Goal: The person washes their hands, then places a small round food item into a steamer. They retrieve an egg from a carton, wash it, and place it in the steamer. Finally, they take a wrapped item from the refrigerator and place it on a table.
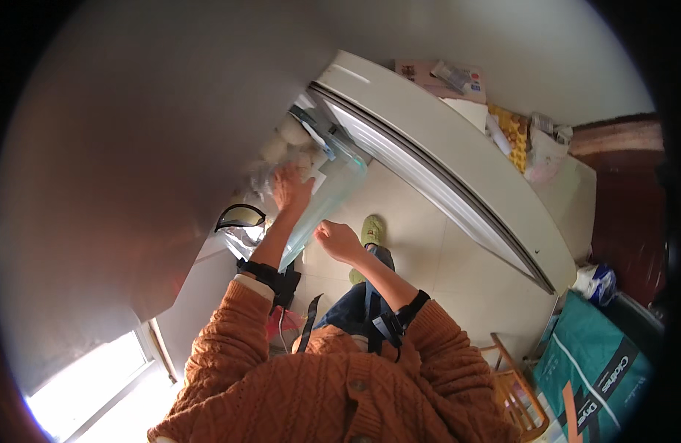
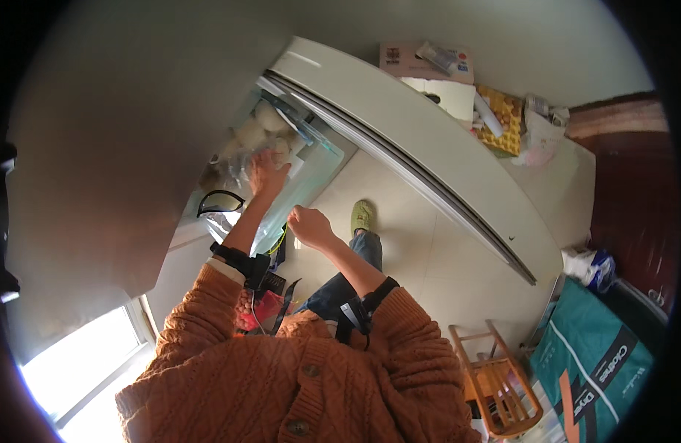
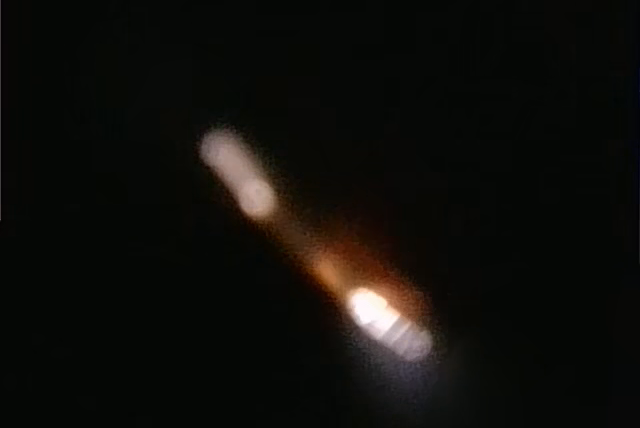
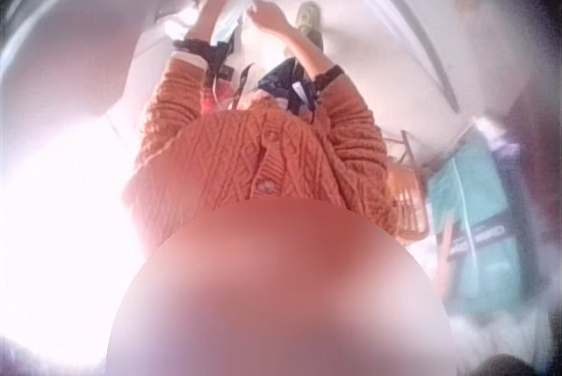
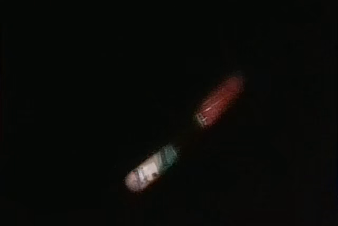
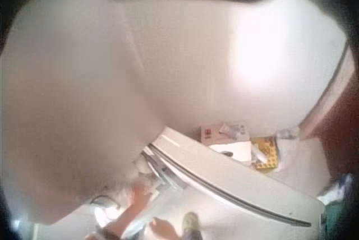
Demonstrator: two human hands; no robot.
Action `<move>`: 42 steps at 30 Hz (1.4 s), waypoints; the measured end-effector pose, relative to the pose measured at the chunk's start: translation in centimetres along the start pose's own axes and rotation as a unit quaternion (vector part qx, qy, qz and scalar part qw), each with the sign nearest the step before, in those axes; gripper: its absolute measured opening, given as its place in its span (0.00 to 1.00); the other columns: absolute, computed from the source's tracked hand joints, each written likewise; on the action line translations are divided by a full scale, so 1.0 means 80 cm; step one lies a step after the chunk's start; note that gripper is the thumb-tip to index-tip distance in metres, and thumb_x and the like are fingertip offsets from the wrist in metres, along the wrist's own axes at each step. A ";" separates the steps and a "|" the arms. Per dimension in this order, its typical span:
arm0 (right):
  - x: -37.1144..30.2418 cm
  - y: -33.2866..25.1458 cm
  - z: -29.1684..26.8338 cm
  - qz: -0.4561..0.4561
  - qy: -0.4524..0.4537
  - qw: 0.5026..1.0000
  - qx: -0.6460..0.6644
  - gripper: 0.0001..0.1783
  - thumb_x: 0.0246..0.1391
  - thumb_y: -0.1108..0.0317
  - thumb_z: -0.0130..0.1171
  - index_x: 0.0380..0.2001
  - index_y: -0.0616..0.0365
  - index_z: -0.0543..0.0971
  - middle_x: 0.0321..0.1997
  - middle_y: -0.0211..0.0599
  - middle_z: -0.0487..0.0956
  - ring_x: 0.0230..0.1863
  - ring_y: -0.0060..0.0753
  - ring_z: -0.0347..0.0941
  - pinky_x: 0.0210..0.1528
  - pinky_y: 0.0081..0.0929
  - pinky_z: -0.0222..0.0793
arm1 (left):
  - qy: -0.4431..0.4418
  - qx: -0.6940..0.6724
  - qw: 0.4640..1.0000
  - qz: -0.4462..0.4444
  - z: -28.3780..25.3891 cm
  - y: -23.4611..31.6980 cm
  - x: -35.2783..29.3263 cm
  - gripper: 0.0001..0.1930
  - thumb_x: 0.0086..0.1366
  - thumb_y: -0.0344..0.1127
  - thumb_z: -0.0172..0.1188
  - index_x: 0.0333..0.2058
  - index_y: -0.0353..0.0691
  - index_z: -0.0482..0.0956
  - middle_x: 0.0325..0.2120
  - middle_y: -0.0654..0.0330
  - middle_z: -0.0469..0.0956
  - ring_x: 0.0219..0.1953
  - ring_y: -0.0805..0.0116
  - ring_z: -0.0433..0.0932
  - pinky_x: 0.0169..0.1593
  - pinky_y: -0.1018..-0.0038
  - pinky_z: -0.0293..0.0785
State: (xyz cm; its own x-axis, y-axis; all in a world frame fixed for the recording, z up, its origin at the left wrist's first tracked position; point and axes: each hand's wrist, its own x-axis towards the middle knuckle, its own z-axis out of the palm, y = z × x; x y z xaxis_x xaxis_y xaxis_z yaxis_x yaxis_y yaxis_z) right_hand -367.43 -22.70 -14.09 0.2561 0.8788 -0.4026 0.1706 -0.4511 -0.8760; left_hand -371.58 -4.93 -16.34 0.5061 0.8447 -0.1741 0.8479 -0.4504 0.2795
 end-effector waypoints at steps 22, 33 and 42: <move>0.001 -0.027 0.061 0.058 0.071 0.995 0.030 0.12 0.54 0.64 0.49 0.33 0.64 0.73 0.30 0.55 0.79 0.35 0.59 0.76 0.39 0.49 0.71 | -0.237 -0.571 0.782 -0.076 -0.201 -0.097 -0.196 0.26 0.55 0.41 0.65 0.48 0.29 0.72 0.40 0.61 0.75 0.43 0.71 0.72 0.51 0.73 0.66; 0.212 -0.031 0.128 -0.140 0.158 0.972 -0.107 0.15 0.55 0.67 0.50 0.44 0.65 0.70 0.39 0.48 0.79 0.41 0.37 0.78 0.43 0.31 0.72 | -0.137 -0.664 0.710 -0.189 -0.196 -0.159 -0.303 0.31 0.55 0.44 0.69 0.53 0.36 0.68 0.42 0.65 0.74 0.44 0.74 0.71 0.51 0.73 0.67; 0.152 -0.097 0.002 -0.123 0.033 0.985 -0.120 0.26 0.53 0.71 0.56 0.56 0.59 0.67 0.53 0.52 0.73 0.53 0.49 0.71 0.54 0.37 0.67 | -0.124 -0.679 0.717 -0.104 -0.181 -0.123 -0.237 0.24 0.58 0.44 0.66 0.47 0.37 0.71 0.37 0.67 0.72 0.40 0.77 0.68 0.48 0.77 0.63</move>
State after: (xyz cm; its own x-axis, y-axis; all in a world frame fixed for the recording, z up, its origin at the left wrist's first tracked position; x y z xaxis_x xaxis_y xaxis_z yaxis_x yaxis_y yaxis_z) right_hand -365.83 -8.48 -12.20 0.2386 0.9577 -0.1612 0.4527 -0.2565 -0.8540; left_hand -391.80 -12.36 -2.07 0.5465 0.6997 -0.4602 0.0600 0.5154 0.8549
